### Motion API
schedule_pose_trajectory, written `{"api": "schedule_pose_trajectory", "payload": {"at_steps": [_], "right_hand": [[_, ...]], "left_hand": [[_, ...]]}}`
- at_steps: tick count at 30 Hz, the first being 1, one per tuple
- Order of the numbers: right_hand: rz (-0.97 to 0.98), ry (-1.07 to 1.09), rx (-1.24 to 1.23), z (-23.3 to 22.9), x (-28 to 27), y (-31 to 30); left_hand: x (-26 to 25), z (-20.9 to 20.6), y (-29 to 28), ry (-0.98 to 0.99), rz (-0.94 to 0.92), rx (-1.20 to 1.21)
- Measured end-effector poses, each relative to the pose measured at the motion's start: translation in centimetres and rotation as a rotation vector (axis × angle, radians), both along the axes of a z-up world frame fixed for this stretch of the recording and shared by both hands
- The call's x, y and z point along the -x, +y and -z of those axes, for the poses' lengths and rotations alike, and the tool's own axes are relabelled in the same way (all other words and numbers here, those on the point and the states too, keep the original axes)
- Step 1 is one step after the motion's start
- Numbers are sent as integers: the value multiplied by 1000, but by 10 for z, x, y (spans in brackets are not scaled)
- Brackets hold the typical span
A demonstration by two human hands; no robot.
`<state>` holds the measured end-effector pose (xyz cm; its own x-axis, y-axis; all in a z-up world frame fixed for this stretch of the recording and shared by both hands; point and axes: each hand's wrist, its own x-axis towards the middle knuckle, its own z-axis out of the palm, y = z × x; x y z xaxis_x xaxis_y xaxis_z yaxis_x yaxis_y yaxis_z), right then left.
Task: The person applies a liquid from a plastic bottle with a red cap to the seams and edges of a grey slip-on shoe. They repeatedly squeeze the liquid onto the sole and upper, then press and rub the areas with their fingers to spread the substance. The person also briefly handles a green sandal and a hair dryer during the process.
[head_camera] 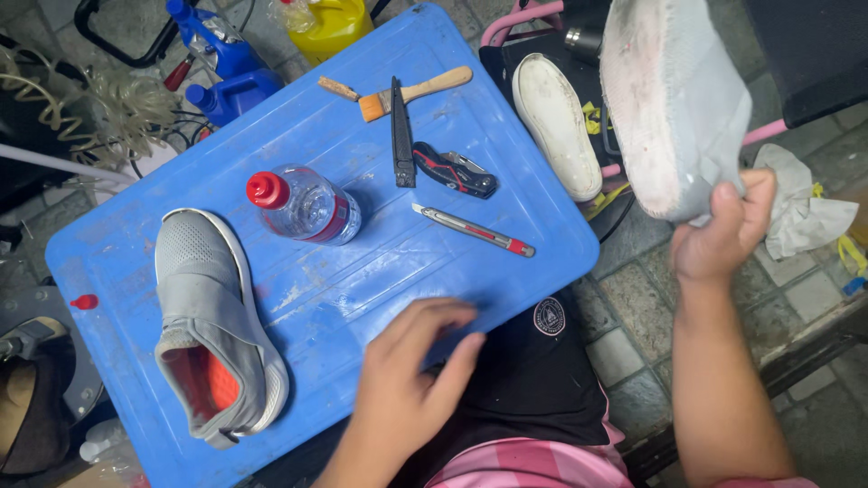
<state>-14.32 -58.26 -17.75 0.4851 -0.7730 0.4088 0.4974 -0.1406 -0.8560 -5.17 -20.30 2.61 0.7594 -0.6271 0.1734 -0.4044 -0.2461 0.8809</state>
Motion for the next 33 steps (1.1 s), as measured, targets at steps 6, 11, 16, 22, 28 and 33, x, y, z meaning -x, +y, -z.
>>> {"api": "schedule_pose_trajectory", "payload": {"at_steps": [6,11,16,22,28,33], "right_hand": [[-155,-36,47,-61,38,44],[-210,32,147,-73,48,68],[-262,30,61,-75,47,78],[-296,-39,-28,-94,32,81],[-167,202,196,-88,-14,28],[36,615,747,-10,-57,0]], "left_hand": [[-7,21,-86,281,122,224],[1,20,-119,551,74,330],[5,17,-128,692,-6,355],[-4,24,-124,381,49,381],[-1,22,-44,182,54,277],[10,-1,29,-98,-223,73]]}}
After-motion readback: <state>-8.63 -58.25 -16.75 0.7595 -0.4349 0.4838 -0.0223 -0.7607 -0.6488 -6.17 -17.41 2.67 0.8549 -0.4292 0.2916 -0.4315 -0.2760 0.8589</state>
